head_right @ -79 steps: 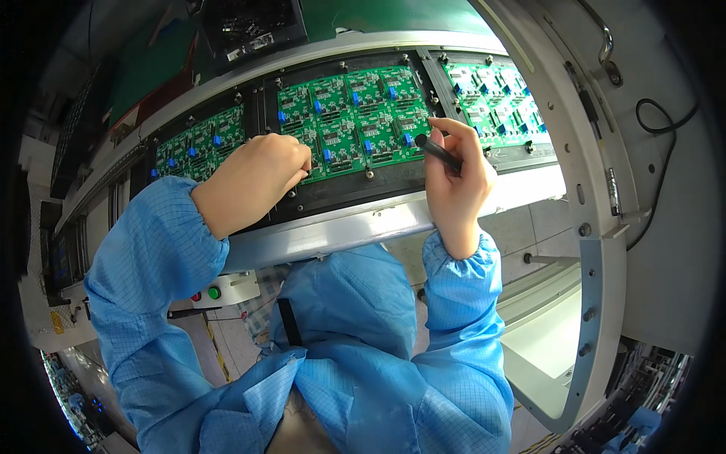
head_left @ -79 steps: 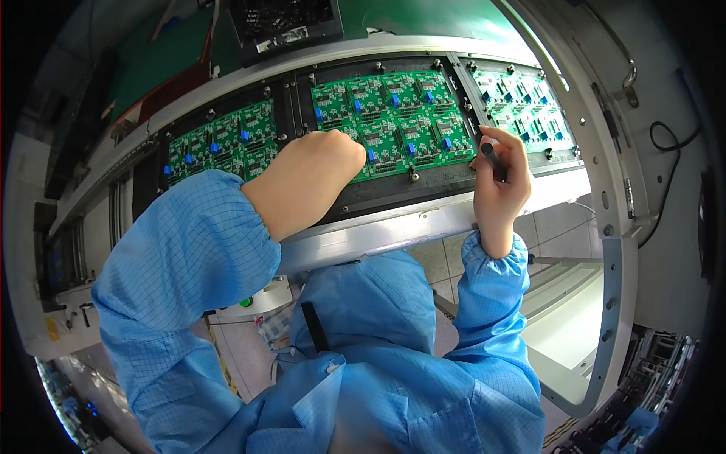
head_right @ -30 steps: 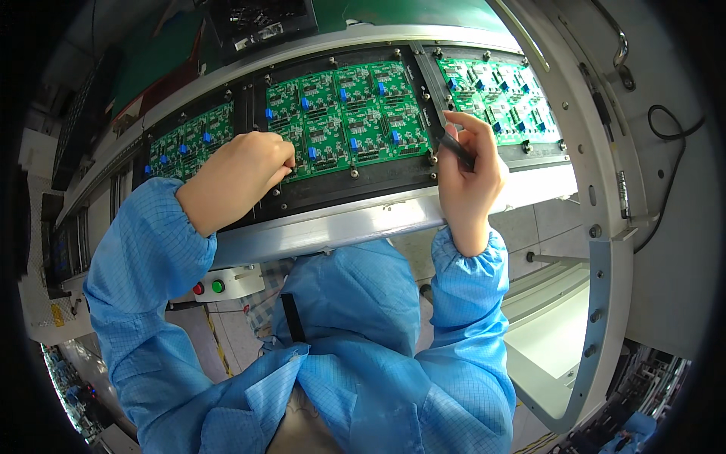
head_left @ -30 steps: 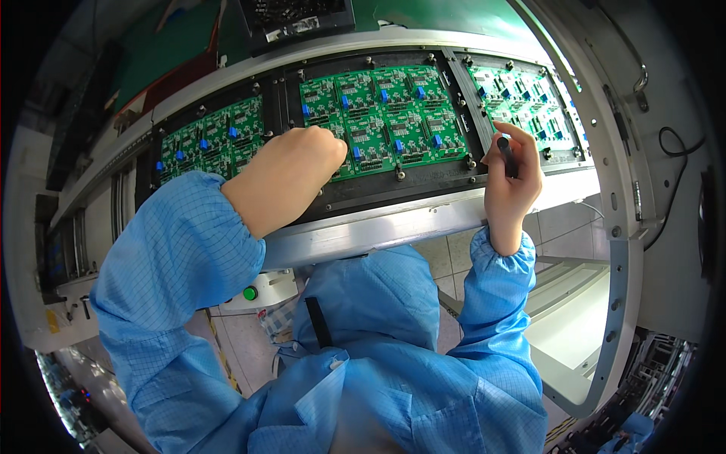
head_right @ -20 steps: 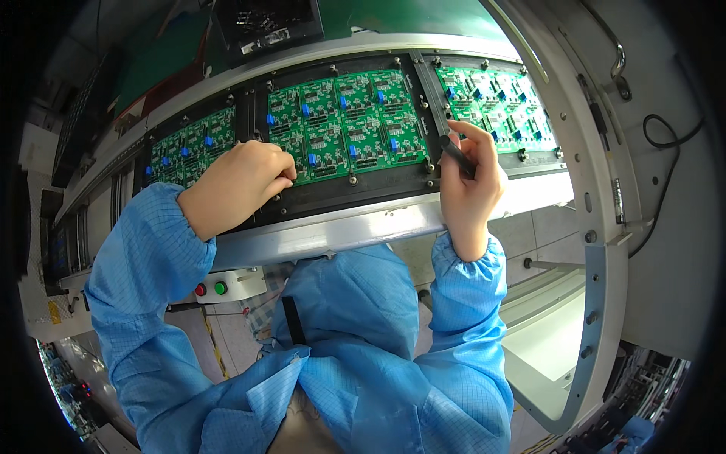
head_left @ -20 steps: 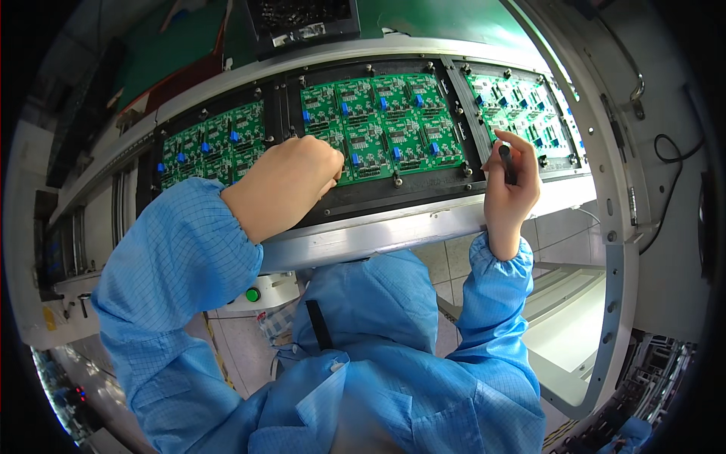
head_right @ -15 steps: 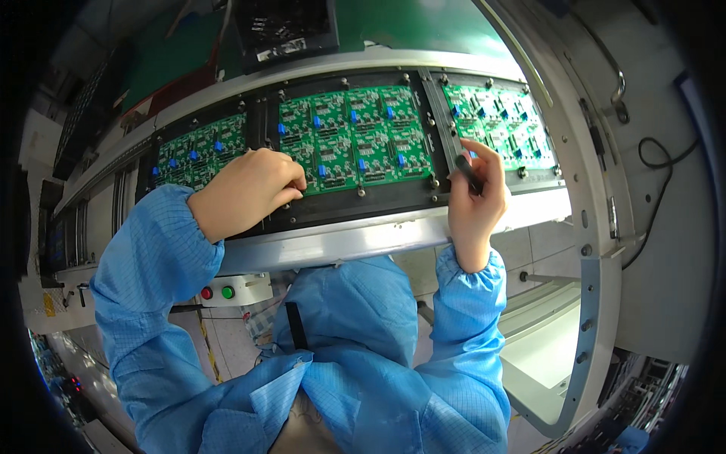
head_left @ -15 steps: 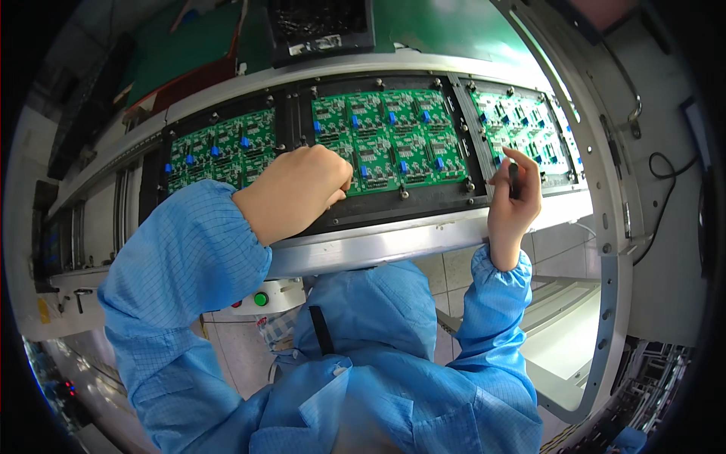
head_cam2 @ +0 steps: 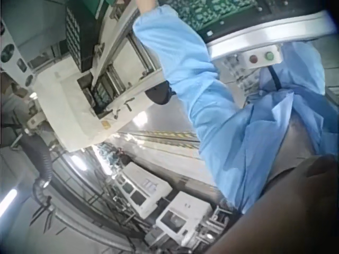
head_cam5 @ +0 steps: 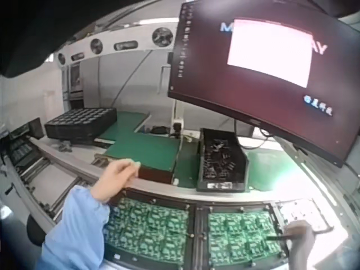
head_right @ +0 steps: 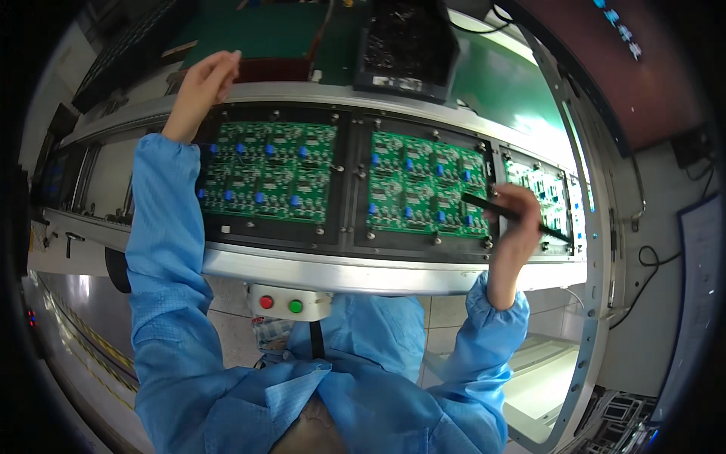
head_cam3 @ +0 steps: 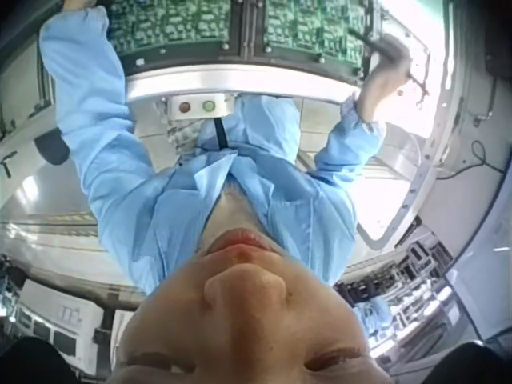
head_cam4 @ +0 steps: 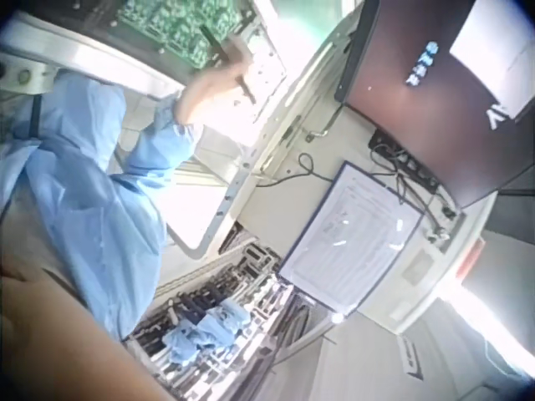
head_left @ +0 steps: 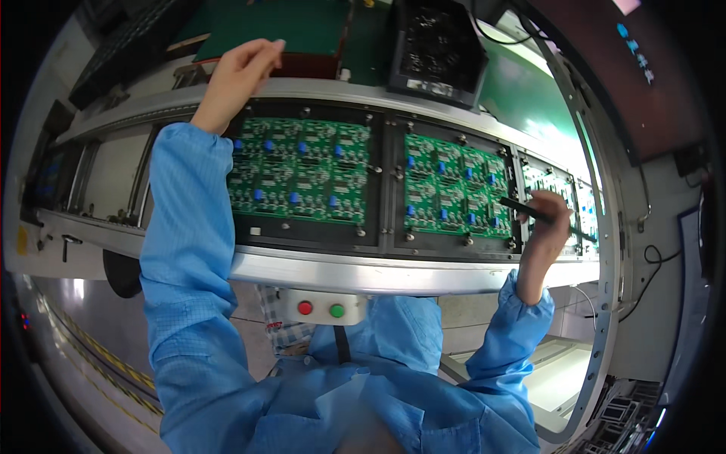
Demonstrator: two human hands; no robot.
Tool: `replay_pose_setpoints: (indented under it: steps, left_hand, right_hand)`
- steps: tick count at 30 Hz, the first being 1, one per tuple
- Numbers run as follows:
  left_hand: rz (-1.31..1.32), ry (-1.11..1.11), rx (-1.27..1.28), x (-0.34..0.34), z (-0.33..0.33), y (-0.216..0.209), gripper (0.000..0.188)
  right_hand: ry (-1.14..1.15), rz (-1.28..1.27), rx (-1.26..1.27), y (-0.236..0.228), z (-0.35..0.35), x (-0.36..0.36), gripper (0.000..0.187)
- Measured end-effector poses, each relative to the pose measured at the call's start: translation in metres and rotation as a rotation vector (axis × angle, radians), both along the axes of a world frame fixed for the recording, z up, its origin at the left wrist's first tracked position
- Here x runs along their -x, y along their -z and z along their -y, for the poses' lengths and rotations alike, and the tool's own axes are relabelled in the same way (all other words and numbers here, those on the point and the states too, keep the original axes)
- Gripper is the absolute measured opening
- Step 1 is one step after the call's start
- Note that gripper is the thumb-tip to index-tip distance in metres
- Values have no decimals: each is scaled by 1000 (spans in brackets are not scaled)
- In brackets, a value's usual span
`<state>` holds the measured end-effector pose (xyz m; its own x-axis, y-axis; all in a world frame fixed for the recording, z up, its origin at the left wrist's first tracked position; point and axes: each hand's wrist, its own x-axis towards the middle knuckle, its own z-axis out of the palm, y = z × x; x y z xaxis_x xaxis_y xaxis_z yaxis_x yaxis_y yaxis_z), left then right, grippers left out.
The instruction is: The person retrieves electronic components from a bin and inserts them into circuit boards by hand, presses the components with a handheld tool, and slides the board trays along the conveyor line.
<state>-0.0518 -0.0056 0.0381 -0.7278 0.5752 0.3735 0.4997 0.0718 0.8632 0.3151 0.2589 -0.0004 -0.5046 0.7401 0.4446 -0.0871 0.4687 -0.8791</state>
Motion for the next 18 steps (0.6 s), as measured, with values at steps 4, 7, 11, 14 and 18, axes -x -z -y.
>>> replay_pose_setpoints:
  steps: [4,7,11,14,18]
  left_hand:
    - [282,-85,-206,44,33,38,38]
    - [311,-116,-181,58,58,40,43]
    - [436,-189,-117,83,98,54,39]
    - [451,-270,-93,90,117,56,34]
    - [468,-282,-140,97,130,56,31]
  right_hand:
    - [-533,180,-9,-49,47,108,12]
    - [-616,167,-134,-59,83,186,15]
    - [-599,306,-375,-54,130,257,23]
    - [-616,285,-533,-33,148,294,26]
    - [-661,310,-561,-18,165,319,25]
